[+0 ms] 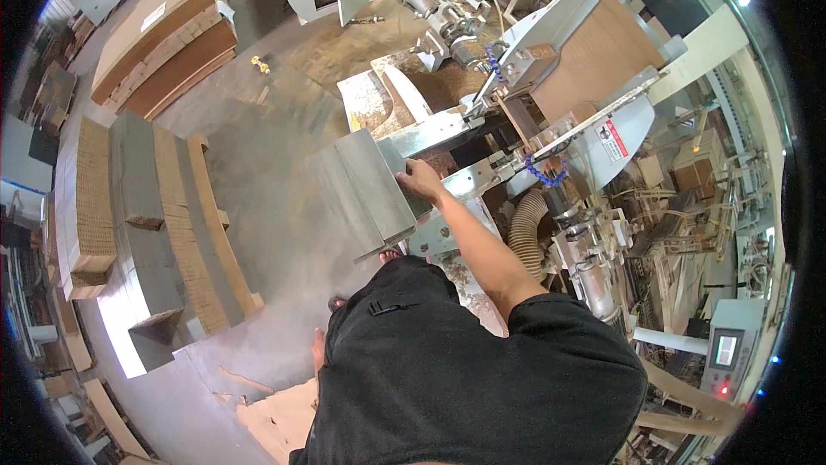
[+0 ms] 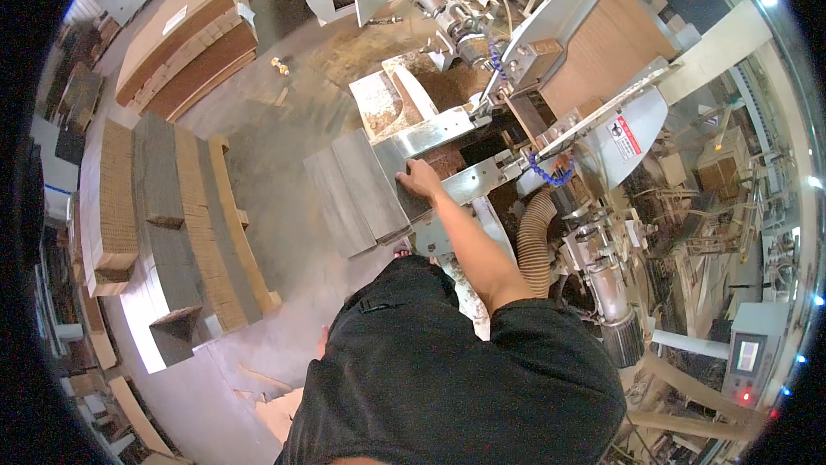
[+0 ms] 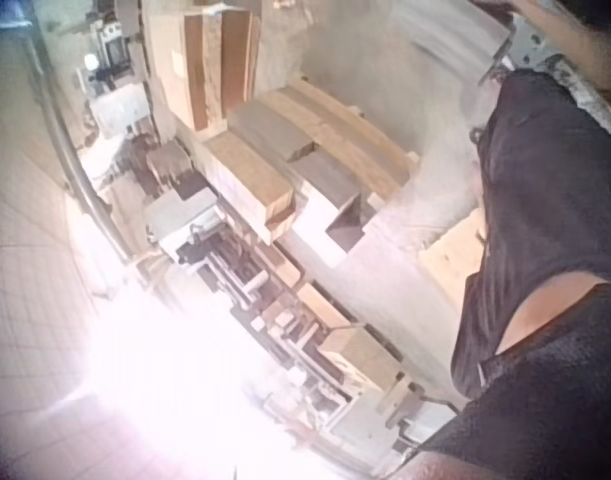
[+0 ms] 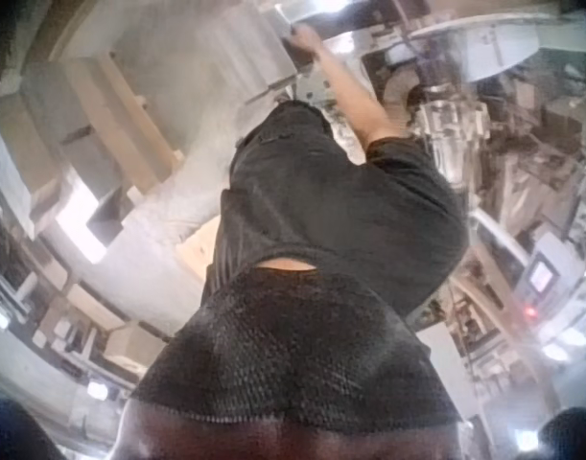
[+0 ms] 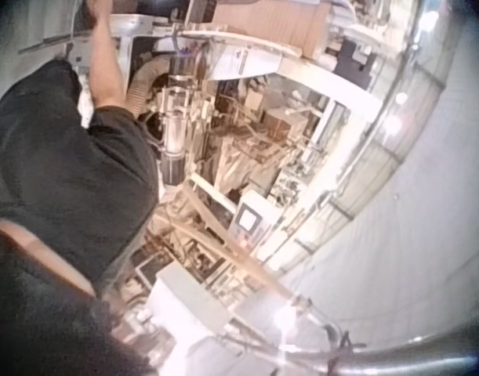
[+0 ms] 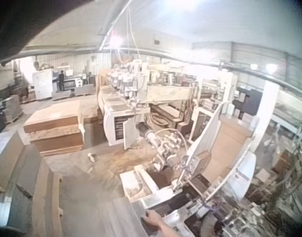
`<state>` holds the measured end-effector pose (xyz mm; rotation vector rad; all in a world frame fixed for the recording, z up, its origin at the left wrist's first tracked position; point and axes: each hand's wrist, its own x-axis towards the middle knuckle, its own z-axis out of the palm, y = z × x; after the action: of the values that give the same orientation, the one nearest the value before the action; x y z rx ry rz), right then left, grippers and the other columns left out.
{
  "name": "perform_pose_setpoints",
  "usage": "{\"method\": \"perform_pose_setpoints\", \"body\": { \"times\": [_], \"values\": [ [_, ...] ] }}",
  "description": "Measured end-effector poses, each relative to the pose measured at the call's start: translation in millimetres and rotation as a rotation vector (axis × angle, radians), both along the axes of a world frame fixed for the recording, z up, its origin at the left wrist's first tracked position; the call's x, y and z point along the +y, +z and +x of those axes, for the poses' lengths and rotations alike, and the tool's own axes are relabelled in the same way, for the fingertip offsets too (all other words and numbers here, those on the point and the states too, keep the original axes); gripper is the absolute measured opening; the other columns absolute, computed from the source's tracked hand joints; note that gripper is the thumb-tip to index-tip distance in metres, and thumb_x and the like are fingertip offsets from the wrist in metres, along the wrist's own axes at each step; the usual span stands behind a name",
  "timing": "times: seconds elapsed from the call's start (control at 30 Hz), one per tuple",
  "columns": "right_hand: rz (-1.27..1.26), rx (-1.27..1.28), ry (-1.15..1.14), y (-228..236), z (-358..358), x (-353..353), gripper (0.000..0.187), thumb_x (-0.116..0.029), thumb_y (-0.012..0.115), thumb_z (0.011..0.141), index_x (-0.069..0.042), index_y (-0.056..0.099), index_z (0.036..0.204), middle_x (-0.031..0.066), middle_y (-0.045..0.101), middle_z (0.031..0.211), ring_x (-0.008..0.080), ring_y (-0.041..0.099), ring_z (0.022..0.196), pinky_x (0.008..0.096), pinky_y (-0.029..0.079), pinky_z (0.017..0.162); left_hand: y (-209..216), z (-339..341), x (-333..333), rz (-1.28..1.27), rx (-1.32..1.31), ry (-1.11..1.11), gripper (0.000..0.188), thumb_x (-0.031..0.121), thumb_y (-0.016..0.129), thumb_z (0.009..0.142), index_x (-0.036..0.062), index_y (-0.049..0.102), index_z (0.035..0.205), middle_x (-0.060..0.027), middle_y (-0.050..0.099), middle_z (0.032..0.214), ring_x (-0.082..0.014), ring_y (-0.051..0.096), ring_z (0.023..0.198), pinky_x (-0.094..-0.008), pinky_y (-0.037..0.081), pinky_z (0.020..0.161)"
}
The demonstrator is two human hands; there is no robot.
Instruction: The person places a wood block into a woodworking machine, presses buttons on the control panel, and retrieves the block, repeating the process with another block.
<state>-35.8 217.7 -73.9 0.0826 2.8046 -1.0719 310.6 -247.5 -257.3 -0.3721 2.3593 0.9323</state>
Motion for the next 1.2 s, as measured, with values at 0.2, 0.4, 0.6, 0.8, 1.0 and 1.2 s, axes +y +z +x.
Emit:
{"method": "perform_pose_setpoints", "body": {
  "times": [0.2,0.4,0.6,0.8,1.0,1.2],
  "values": [
    [-0.652,-0.145,-0.308,-10,66,18,0.038,-0.025,0.052,0.088,0.002,0.052,0.116,0.0122,0.059,0.109,0.0212,0.054,0.1,0.0321,0.04,0.087,75,-47,3,0.246,-0.197,0.334,0.071,0.052,0.033,0.091,-0.0108,0.039,0.125,-0.0201,0.047,0.128,-0.0277,0.052,0.11,-0.0374,0.04,0.09],
    [-0.632,-0.275,-0.598,7,90,-7,0.04,-0.023,0.044,0.093,-0.005,0.044,0.128,0.0136,0.054,0.12,0.0218,0.051,0.105,0.0325,0.04,0.087,-12,12,-43,-0.012,0.456,0.122,0.032,0.021,0.052,0.087,0.0047,0.047,0.114,-0.0224,0.059,0.088,-0.0406,0.056,0.081,-0.048,0.042,0.069],
    [-0.802,-0.198,-0.694,-1,98,-9,0.034,-0.014,0.04,0.093,-0.003,0.047,0.125,0.0092,0.06,0.103,0.0168,0.056,0.084,0.03,0.044,0.071,58,-2,-46,-0.066,0.367,-0.073,0.026,0.026,0.05,0.088,0.0091,0.049,0.107,-0.0246,0.057,0.082,-0.0425,0.055,0.076,-0.0483,0.042,0.065],
    [-0.683,-0.244,-0.69,20,101,-30,0.034,-0.014,0.039,0.092,-0.005,0.048,0.124,0.0059,0.061,0.095,0.0137,0.053,0.074,0.0283,0.042,0.065,40,9,-77,-0.097,0.297,-0.128,0.039,0.037,0.048,0.088,0.0028,0.051,0.107,-0.023,0.06,0.083,-0.0365,0.059,0.077,-0.044,0.044,0.066],
    [-0.69,-0.239,-0.71,29,108,-31,0.037,-0.022,0.041,0.091,-0.01,0.048,0.124,0.0056,0.059,0.107,0.017,0.054,0.091,0.0341,0.042,0.078,71,-4,-86,0.365,-0.079,0.354,0.061,0.045,0.052,0.085,-0.0097,0.047,0.111,-0.0199,0.06,0.101,-0.026,0.058,0.088,-0.0395,0.047,0.073],
    [-0.686,-0.252,-0.688,-3,103,-12,0.038,-0.028,0.044,0.089,-0.011,0.05,0.122,0.005,0.06,0.102,0.0162,0.054,0.094,0.0365,0.041,0.082,70,-12,-77,0.417,-0.186,0.71,0.069,0.048,0.052,0.084,-0.0096,0.042,0.121,-0.0244,0.055,0.108,-0.0293,0.056,0.095,-0.0383,0.046,0.08]
  ]
}}
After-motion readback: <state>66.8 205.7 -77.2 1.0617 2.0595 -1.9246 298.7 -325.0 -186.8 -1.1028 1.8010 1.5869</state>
